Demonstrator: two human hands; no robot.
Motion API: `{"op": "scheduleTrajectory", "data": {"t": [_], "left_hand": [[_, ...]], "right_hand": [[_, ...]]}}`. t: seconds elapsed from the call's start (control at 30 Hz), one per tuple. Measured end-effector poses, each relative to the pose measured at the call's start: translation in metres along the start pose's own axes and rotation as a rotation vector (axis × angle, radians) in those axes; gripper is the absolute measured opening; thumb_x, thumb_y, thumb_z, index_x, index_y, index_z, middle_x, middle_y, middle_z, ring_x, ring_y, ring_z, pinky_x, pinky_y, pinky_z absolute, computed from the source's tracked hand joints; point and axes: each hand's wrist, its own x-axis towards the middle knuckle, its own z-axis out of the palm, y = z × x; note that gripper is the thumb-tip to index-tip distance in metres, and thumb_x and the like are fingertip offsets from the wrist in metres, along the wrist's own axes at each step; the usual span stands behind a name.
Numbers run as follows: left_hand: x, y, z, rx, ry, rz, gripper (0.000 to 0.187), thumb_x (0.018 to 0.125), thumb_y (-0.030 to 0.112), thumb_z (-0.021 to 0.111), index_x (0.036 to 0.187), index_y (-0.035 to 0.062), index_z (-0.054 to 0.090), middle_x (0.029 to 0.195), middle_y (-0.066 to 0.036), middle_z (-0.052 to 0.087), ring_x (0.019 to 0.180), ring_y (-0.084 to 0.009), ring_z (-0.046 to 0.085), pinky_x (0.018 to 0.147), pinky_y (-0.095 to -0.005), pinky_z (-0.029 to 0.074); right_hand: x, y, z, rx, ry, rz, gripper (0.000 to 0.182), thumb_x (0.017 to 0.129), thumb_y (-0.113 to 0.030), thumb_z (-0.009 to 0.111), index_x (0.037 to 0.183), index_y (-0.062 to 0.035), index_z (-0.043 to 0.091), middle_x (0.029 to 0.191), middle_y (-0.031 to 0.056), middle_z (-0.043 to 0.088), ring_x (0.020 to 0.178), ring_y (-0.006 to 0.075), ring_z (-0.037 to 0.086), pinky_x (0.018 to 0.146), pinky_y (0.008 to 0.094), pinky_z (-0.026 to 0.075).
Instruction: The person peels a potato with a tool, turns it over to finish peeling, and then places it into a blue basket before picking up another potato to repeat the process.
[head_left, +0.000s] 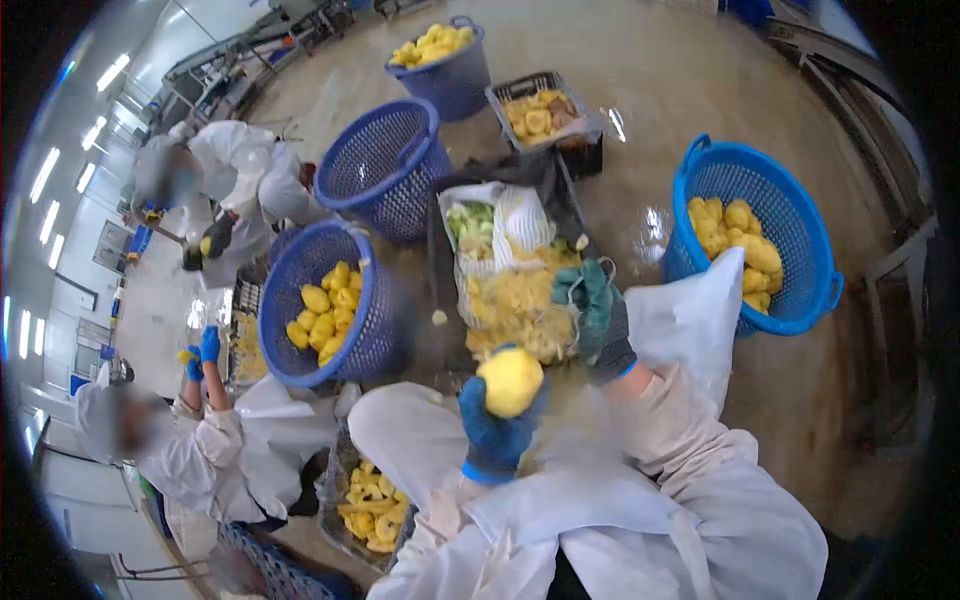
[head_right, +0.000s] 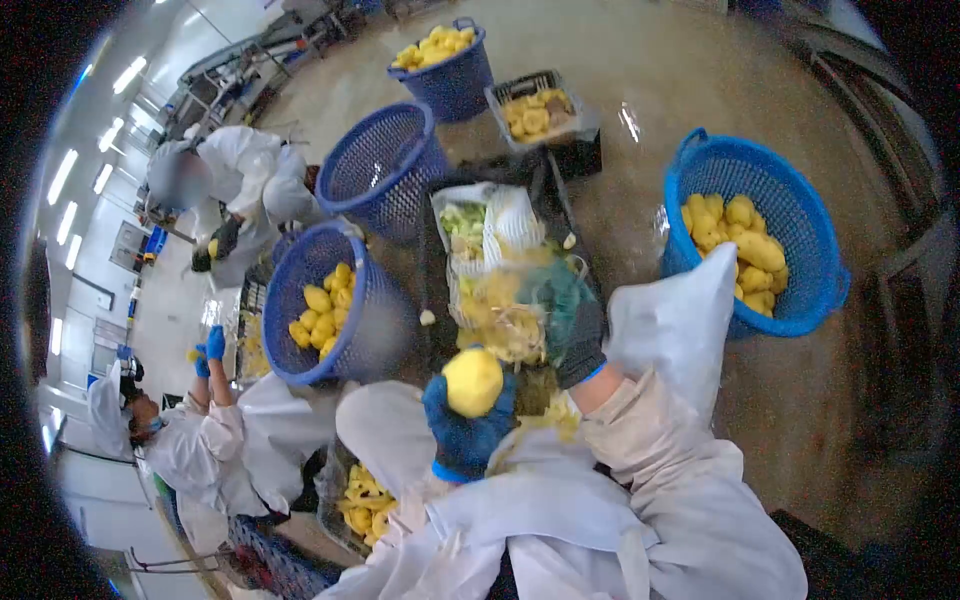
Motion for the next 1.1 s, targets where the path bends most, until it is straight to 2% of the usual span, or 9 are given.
{"op": "scheduleTrajectory", "data": {"t": [0.13,0.2,0.23,0.5,0.57,0.8,0.83,0.93,1.1], "left_hand": [[0.010,-0.002,-0.006,-0.039,0.006,-0.016,0.056,0.086,0.039,0.061,0.131,0.0079,0.049,0.125,-0.010,0.055,0.114,-0.0281,0.055,0.099,-0.0467,0.047],[0.009,-0.003,-0.008,0.061,0.038,0.047,0.055,0.086,0.039,0.061,0.130,0.0079,0.049,0.125,-0.010,0.055,0.114,-0.0283,0.055,0.099,-0.0472,0.047],[0.007,0.000,-0.007,-0.007,0.036,0.040,0.055,0.086,0.038,0.060,0.131,0.0079,0.048,0.125,-0.011,0.055,0.114,-0.0285,0.055,0.098,-0.0468,0.048],[0.016,-0.003,-0.019,-0.042,0.051,-0.026,0.055,0.087,0.043,0.058,0.128,0.0073,0.052,0.124,-0.013,0.057,0.113,-0.0296,0.057,0.095,-0.0464,0.050],[0.018,0.003,-0.034,-0.223,-0.036,-0.129,0.055,0.087,0.044,0.057,0.127,0.0067,0.053,0.123,-0.013,0.058,0.111,-0.0295,0.058,0.095,-0.0460,0.049],[-0.001,-0.009,0.002,0.267,0.095,0.000,0.065,0.081,0.068,0.050,0.118,0.0145,0.053,0.096,-0.012,0.060,0.064,-0.0199,0.057,0.054,-0.0324,0.048],[-0.005,-0.023,0.021,0.552,0.173,0.244,0.067,0.080,0.070,0.050,0.116,0.0135,0.053,0.096,-0.012,0.060,0.062,-0.0196,0.055,0.053,-0.0326,0.047],[0.002,-0.011,-0.053,0.136,0.118,-0.223,0.074,0.079,0.073,0.047,0.114,0.0089,0.053,0.092,-0.012,0.060,0.057,-0.0191,0.050,0.051,-0.0317,0.044],[0.000,-0.015,0.003,0.638,0.136,0.211,0.070,0.081,0.070,0.049,0.114,0.0089,0.054,0.091,-0.011,0.062,0.057,-0.0181,0.051,0.053,-0.0303,0.045]], "right_hand": [[-0.030,0.006,0.043,-0.413,-0.149,-0.292,0.036,0.098,-0.035,0.052,0.096,-0.0003,0.063,0.080,0.0066,0.062,0.073,0.0177,0.060,0.065,0.0317,0.051],[0.006,0.021,0.005,-0.088,-0.050,-0.142,0.034,0.098,-0.033,0.052,0.096,-0.0010,0.064,0.083,0.0083,0.064,0.074,0.0183,0.061,0.065,0.0320,0.051],[0.023,0.019,-0.024,-0.502,0.010,-0.379,0.028,0.098,-0.028,0.053,0.098,-0.0016,0.063,0.086,0.0099,0.065,0.076,0.0189,0.063,0.068,0.0319,0.052],[0.010,0.021,0.001,-0.147,-0.052,-0.208,0.026,0.097,-0.029,0.056,0.106,-0.0053,0.059,0.097,0.0098,0.066,0.081,0.0202,0.064,0.074,0.0316,0.053],[-0.002,0.008,0.012,-0.419,-0.099,-0.256,0.028,0.097,-0.032,0.053,0.106,-0.0051,0.059,0.098,0.0102,0.066,0.082,0.0204,0.064,0.074,0.0322,0.053],[0.004,0.019,0.018,-0.321,-0.197,-0.172,0.031,0.100,-0.034,0.047,0.108,-0.0057,0.058,0.102,0.0110,0.066,0.083,0.0180,0.062,0.074,0.0321,0.052],[-0.002,0.010,0.029,-0.246,-0.218,-0.064,0.031,0.100,-0.033,0.047,0.109,-0.0056,0.057,0.103,0.0111,0.066,0.083,0.0177,0.062,0.074,0.0319,0.051],[-0.026,-0.001,0.051,-0.384,-0.421,-0.121,0.033,0.098,-0.034,0.050,0.107,-0.0030,0.059,0.098,0.0091,0.065,0.082,0.0158,0.062,0.073,0.0303,0.052],[-0.016,-0.007,0.060,-0.475,-0.468,-0.142,0.038,0.098,-0.037,0.051,0.104,-0.0014,0.062,0.091,0.0070,0.065,0.075,0.0132,0.061,0.067,0.0290,0.052]]}}
